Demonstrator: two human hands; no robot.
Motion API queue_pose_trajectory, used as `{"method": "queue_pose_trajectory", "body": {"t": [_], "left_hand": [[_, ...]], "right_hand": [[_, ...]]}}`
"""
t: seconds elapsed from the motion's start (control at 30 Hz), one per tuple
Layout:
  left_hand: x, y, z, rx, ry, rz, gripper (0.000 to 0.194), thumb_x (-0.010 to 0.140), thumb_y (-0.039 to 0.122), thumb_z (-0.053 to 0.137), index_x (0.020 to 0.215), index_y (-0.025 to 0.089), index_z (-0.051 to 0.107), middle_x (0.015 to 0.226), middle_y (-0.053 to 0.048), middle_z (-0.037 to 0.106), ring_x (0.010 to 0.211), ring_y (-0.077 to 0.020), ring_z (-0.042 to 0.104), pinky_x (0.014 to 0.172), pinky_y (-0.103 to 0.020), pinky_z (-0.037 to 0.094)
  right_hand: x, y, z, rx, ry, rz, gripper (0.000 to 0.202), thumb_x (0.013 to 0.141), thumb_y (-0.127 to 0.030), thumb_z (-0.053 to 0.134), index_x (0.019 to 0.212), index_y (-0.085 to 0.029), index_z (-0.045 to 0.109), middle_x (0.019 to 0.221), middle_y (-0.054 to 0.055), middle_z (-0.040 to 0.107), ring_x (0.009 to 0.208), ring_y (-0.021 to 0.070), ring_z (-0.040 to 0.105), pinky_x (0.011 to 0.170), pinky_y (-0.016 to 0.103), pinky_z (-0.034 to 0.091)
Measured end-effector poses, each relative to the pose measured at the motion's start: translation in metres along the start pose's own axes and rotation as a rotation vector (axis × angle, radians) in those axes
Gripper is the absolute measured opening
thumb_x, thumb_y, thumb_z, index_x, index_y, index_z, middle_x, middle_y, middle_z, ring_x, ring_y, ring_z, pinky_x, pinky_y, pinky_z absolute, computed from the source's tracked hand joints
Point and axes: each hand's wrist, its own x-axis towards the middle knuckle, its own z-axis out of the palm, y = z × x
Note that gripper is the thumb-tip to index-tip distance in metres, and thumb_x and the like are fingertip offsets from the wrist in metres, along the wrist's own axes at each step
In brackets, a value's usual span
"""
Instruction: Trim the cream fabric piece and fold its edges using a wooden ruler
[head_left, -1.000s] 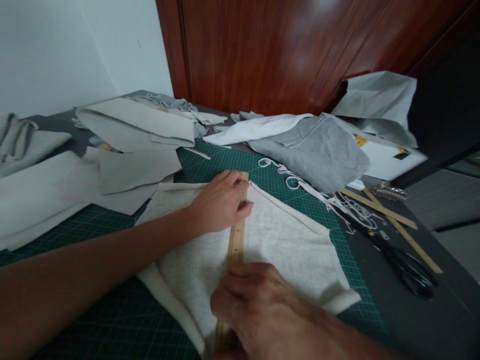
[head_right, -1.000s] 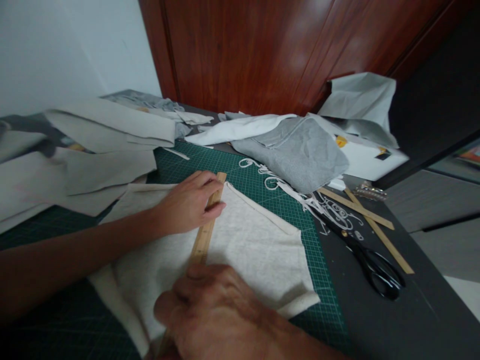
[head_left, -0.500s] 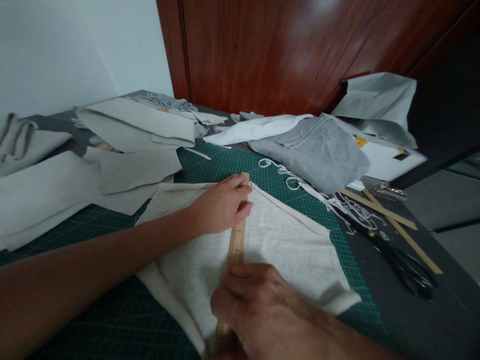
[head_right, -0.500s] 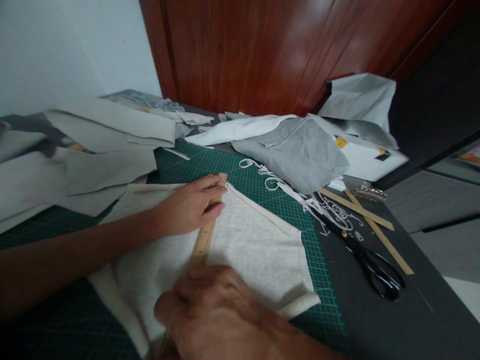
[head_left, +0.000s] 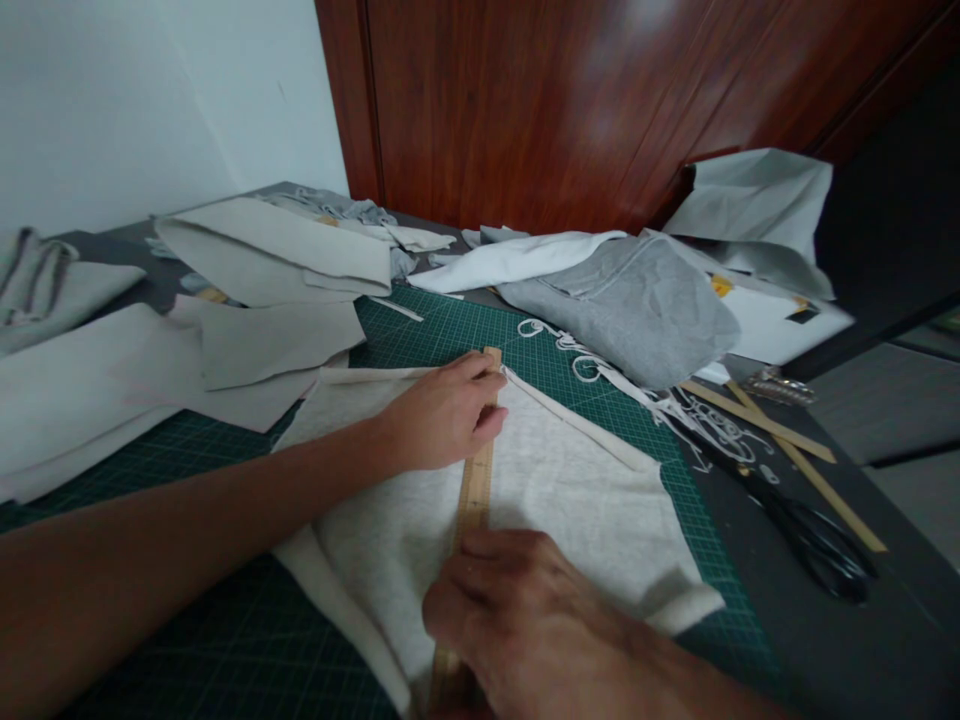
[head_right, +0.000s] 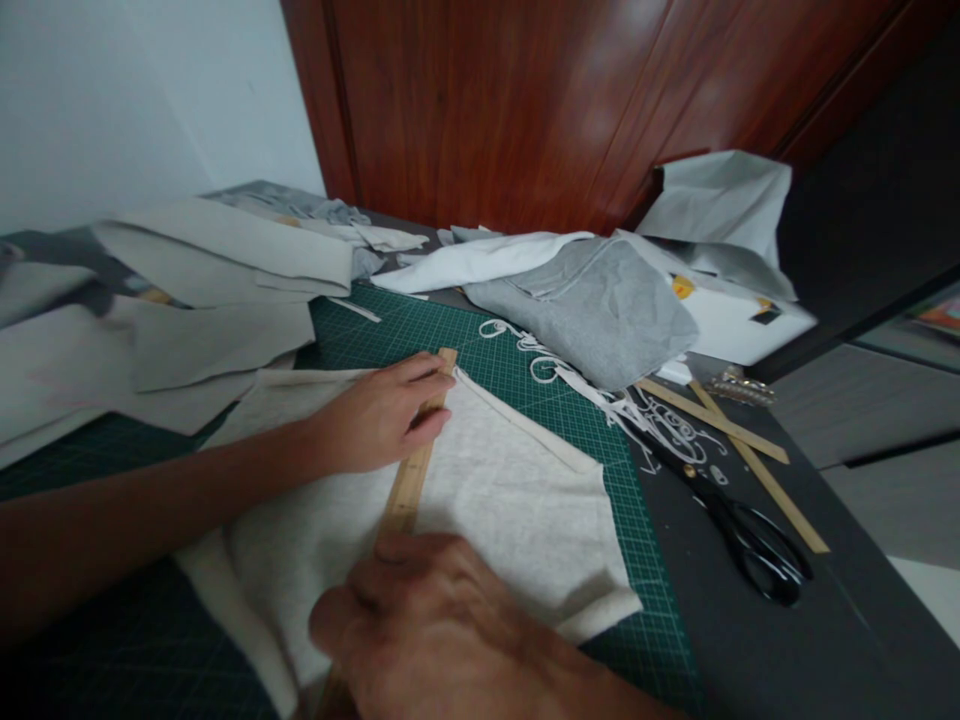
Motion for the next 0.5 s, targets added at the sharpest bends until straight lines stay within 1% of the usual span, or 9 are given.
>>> {"method": "queue_pose_trajectory", "body": {"t": [0.07,0.2,0.37,0.5], "left_hand": [[-0.0003,-0.0004,0.0002,-0.003,-0.001,0.001,0.02,0.1,0.025,0.058,0.112,0.014,0.069,0.124,-0.015,0.066,0.126,-0.0282,0.061,0.115,-0.043,0.051],[-0.0004,-0.0009,0.0,-0.015,-0.012,0.01,0.019,0.1,0.025,0.058,0.112,0.014,0.068,0.122,-0.014,0.065,0.124,-0.0275,0.062,0.114,-0.043,0.051],[0.0002,-0.0005,-0.0012,-0.023,-0.027,0.016,0.02,0.101,0.024,0.058,0.113,0.012,0.069,0.124,-0.016,0.065,0.125,-0.0289,0.061,0.115,-0.044,0.05],[0.0005,0.0004,-0.0022,-0.025,-0.031,0.017,0.021,0.101,0.024,0.058,0.113,0.011,0.069,0.124,-0.017,0.065,0.127,-0.0295,0.06,0.115,-0.045,0.05]], "right_hand": [[-0.0002,0.0007,0.001,0.001,0.018,-0.009,0.048,0.103,-0.068,0.057,0.094,-0.021,0.062,0.086,0.0,0.068,0.077,0.0197,0.061,0.068,0.034,0.043],[-0.0009,0.0021,0.0038,-0.011,0.08,-0.029,0.054,0.1,-0.076,0.055,0.094,-0.022,0.062,0.085,0.0,0.067,0.075,0.0197,0.06,0.07,0.034,0.044],[-0.0007,0.0011,0.0032,-0.023,0.024,0.0,0.047,0.105,-0.067,0.056,0.096,-0.021,0.063,0.088,0.001,0.07,0.077,0.0203,0.061,0.07,0.034,0.044],[0.0008,0.0006,0.0008,-0.026,-0.007,-0.006,0.049,0.103,-0.068,0.058,0.095,-0.021,0.065,0.086,0.003,0.07,0.077,0.0212,0.062,0.068,0.036,0.045]]}}
